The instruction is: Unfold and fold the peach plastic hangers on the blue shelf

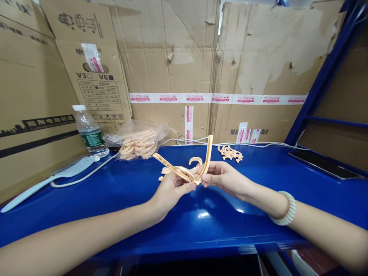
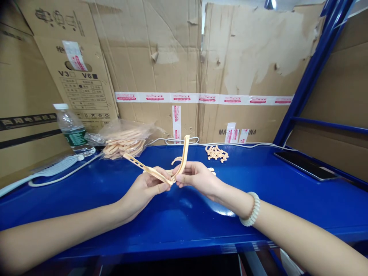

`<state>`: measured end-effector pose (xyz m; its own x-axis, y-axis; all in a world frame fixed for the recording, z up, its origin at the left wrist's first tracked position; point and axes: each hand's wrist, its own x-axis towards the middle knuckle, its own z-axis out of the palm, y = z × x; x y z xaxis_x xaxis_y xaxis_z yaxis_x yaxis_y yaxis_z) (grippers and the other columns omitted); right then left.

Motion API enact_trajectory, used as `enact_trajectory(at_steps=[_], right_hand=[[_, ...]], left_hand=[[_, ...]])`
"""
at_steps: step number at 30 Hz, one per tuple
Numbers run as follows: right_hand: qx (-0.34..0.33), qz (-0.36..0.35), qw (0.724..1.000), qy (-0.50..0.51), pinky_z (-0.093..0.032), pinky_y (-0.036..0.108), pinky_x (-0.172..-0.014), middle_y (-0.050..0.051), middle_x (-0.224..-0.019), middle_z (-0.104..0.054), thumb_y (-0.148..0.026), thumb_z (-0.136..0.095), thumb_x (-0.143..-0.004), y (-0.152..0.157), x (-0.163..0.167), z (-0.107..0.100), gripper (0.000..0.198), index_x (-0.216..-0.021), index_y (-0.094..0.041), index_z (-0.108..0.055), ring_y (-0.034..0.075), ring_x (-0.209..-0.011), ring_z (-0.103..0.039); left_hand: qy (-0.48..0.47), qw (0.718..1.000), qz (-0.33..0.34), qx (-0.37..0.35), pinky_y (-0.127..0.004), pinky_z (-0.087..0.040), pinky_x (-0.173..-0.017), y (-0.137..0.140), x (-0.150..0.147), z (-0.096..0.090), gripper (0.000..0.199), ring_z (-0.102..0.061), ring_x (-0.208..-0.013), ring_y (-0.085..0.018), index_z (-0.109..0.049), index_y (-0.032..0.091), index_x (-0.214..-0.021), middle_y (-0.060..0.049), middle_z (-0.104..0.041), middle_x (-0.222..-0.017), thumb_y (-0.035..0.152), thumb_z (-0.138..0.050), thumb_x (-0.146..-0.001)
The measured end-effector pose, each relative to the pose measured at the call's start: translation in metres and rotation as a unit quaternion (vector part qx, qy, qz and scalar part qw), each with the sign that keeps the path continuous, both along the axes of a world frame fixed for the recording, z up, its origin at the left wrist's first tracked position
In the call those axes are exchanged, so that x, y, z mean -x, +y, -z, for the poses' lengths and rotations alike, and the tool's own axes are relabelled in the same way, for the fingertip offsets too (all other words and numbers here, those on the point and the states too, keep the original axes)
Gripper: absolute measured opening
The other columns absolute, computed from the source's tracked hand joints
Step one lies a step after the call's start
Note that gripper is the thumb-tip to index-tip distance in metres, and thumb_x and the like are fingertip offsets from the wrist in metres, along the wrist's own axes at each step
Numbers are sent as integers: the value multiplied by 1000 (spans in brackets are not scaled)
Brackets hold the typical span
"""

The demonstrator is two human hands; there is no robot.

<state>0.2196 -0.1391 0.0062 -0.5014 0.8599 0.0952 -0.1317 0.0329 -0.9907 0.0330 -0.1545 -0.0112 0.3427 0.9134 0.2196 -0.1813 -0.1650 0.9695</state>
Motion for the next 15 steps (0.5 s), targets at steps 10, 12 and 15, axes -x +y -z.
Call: enact_trajectory(at_steps=[10, 12, 15], right_hand=[[-74, -32, 996, -41, -52, 27, -71, 3, -77, -70, -24, -81, -65, -1, -2, -9, 25, -81, -14, -64, 13, -73, -66], [-89, -36, 994, -47, -53, 27, -71, 3, -76, -70, -24, -80, -65, -2, -2, -10, 24, -80, -14, -64, 14, -73, -66], [-103, -30, 993, -48, -54, 28, -71, 2, -75, -70, -25, -81, -65, -4, -1, -9, 24, -79, -15, -65, 15, -72, -67]], left_hand=[[5, 1000, 12, -13, -29, -47, -73, -5, 0, -3, 21, -62, -75, -17, -60, 16, -76, -2, -67, -75, 23, -78, -67], [6, 1000, 5, -13, -29, -47, -72, -4, 0, -1, 22, -61, -77, -18, -61, 15, -76, -3, -68, -79, 23, -78, -65], [5, 1000, -5, -5, -29, -47, -69, -3, 1, 2, 20, -61, -74, -17, -62, 15, -75, -4, -68, -81, 20, -78, -63]])
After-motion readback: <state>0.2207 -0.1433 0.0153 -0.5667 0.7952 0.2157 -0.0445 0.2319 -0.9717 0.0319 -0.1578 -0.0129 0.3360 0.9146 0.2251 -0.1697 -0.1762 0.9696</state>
